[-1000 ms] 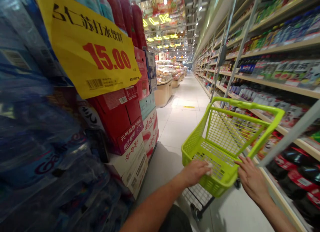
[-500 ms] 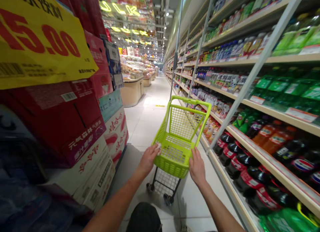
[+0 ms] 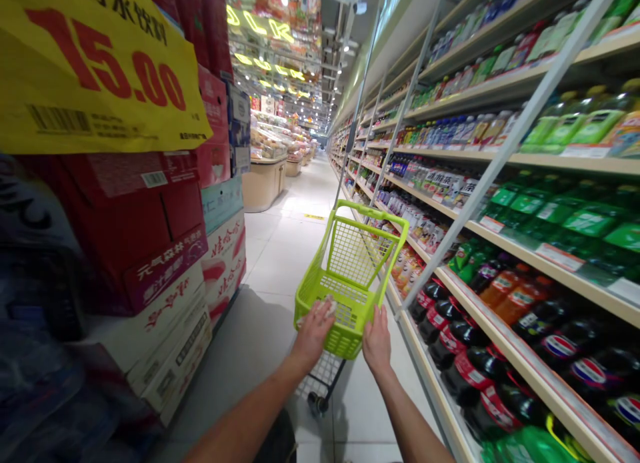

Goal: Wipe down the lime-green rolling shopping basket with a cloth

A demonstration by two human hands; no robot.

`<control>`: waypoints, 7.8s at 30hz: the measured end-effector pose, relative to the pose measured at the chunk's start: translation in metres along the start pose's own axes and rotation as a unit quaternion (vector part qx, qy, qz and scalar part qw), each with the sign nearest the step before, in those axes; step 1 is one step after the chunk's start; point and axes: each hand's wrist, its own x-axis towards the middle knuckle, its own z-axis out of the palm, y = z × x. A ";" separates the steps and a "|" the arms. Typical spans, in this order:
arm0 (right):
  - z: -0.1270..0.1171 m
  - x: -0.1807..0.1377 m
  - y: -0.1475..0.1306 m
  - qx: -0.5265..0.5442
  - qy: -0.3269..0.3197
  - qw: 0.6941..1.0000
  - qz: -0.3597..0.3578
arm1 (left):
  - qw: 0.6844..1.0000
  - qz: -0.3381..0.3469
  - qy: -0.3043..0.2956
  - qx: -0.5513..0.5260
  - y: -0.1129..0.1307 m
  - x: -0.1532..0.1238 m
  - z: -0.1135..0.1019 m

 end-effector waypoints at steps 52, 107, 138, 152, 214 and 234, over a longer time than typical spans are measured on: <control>0.021 -0.031 -0.009 0.020 0.118 0.959 -0.256 | 0.973 -0.062 -0.224 0.001 -0.001 0.022 -0.025; 0.029 -0.071 0.049 0.023 0.076 0.944 -0.321 | 0.942 -0.041 -0.319 0.093 0.033 0.044 -0.024; 0.002 -0.067 0.068 0.030 0.166 0.966 -0.197 | 0.942 -0.059 -0.317 0.096 0.041 0.036 -0.025; 0.008 -0.030 -0.004 0.089 0.109 0.964 -0.225 | 0.952 -0.029 -0.290 0.097 0.048 0.028 -0.021; -0.021 -0.024 0.034 0.053 0.151 0.977 -0.140 | 0.963 0.074 -0.222 0.131 0.039 0.021 -0.036; -0.018 -0.040 0.022 0.100 0.097 0.973 -0.183 | 0.960 0.106 -0.229 0.123 0.042 0.014 -0.034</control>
